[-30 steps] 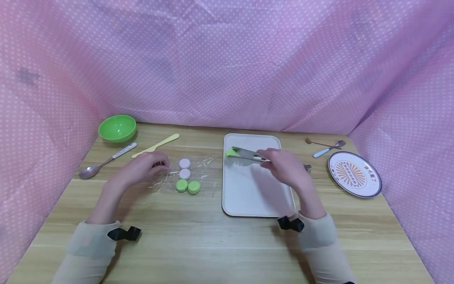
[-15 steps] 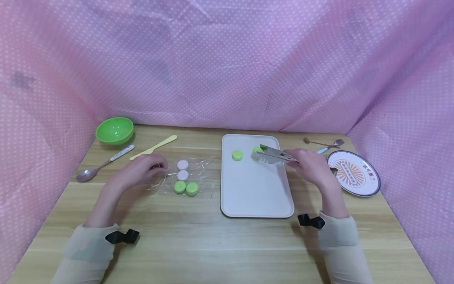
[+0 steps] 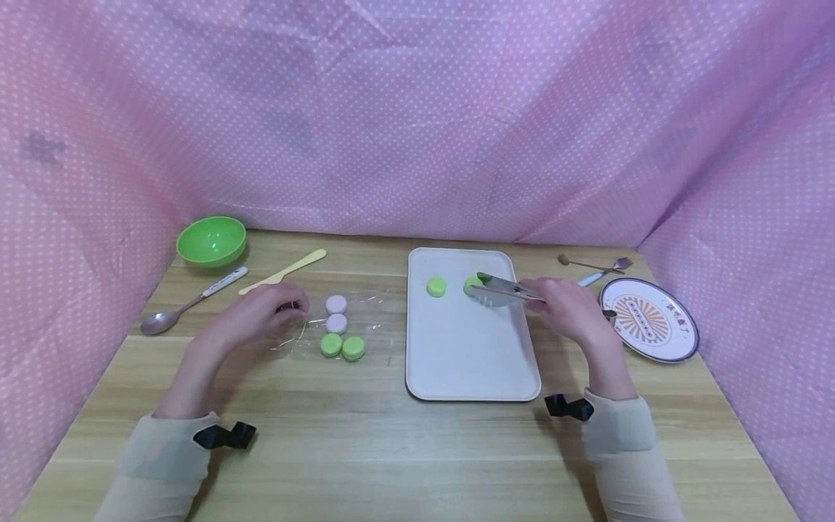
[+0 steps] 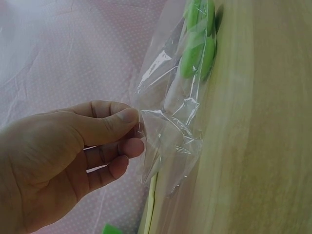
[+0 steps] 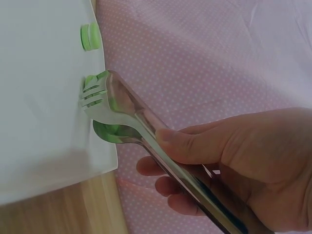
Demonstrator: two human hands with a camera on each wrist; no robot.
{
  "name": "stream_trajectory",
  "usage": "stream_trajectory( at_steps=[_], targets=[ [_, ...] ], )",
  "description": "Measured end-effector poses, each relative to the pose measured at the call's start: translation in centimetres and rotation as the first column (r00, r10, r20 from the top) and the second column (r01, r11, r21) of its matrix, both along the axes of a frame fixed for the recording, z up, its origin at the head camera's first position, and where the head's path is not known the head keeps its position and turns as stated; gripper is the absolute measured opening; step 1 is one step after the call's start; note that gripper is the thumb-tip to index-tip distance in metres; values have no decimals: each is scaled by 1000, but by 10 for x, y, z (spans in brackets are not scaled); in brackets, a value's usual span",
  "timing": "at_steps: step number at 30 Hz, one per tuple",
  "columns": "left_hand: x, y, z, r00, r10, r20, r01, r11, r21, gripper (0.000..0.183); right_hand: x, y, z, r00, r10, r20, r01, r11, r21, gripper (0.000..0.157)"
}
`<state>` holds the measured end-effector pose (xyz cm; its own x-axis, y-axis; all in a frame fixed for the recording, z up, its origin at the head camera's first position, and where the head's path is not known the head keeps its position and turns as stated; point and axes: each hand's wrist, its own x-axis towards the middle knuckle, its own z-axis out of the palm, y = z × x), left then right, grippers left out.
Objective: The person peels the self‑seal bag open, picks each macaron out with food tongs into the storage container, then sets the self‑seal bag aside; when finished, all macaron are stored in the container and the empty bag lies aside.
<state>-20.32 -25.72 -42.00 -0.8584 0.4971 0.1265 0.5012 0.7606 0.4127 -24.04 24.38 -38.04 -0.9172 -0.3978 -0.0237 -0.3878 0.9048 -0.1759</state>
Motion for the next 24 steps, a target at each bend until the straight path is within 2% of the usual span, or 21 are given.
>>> stream_trajectory(
  at_steps=[24],
  targets=[
    [0, -1, -1, 1000, -6, 8, 6, 1000, -1, 4, 2, -1, 0, 1000, 3, 4, -3, 1000, -2, 38]
  ],
)
